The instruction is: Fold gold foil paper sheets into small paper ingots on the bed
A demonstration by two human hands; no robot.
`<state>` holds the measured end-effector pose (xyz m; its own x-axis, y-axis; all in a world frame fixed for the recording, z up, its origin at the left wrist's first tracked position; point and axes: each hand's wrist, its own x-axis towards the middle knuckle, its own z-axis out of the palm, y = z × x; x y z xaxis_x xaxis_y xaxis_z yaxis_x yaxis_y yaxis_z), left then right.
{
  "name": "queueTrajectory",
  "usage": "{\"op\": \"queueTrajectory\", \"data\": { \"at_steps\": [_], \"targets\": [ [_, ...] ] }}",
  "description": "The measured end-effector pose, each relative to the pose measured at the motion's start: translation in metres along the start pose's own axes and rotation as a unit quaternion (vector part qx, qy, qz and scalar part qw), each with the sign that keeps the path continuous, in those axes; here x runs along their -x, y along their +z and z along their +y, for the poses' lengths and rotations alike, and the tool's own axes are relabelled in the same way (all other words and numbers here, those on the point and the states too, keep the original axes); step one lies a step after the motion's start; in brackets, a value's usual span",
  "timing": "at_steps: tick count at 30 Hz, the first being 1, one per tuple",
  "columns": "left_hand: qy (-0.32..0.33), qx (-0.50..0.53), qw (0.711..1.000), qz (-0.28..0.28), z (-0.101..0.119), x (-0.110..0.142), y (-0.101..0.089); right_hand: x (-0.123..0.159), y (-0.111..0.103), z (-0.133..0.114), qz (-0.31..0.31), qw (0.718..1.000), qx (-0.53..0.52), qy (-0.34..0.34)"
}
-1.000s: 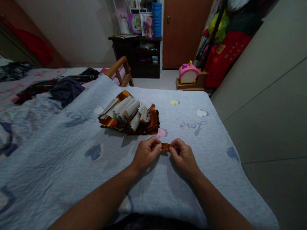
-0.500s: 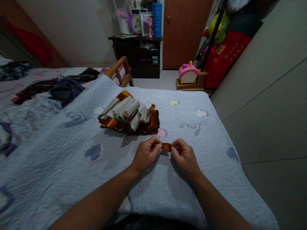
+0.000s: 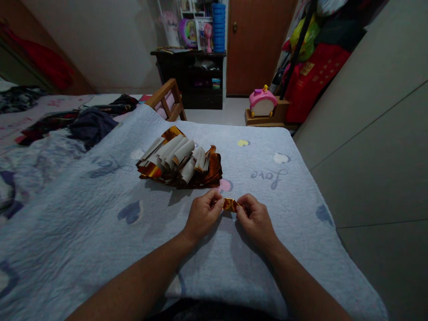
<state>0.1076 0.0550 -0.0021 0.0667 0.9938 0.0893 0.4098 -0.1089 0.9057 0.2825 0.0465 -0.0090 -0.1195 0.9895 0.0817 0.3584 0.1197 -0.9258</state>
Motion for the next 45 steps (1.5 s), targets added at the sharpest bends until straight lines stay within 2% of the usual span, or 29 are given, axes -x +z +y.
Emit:
{"op": "queueTrajectory", "data": {
  "at_steps": [17, 24, 32, 40, 45],
  "targets": [
    [0.003, 0.02, 0.999, -0.033, -0.0004, 0.0018, -0.0004, -0.0015, -0.002, 0.0026, 0.012, 1.0, -0.015, 0.006],
    [0.008, 0.019, 1.0, -0.022, 0.0017, 0.0022, -0.0007, -0.0019, -0.0032, 0.0014, 0.014, 0.998, -0.047, 0.032],
    [0.014, 0.003, 1.0, -0.015, 0.0001, 0.001, 0.0008, -0.0013, 0.0, 0.0015, 0.008, 0.999, -0.028, 0.021],
    [0.02, 0.022, 0.999, -0.031, -0.0013, 0.0026, 0.0002, -0.0025, -0.0029, 0.0016, 0.005, 0.999, -0.032, 0.021],
    [0.004, 0.017, 1.0, -0.023, -0.0013, 0.0028, -0.0004, -0.0022, -0.0047, 0.001, 0.003, 0.997, -0.064, 0.033]
  ]
}}
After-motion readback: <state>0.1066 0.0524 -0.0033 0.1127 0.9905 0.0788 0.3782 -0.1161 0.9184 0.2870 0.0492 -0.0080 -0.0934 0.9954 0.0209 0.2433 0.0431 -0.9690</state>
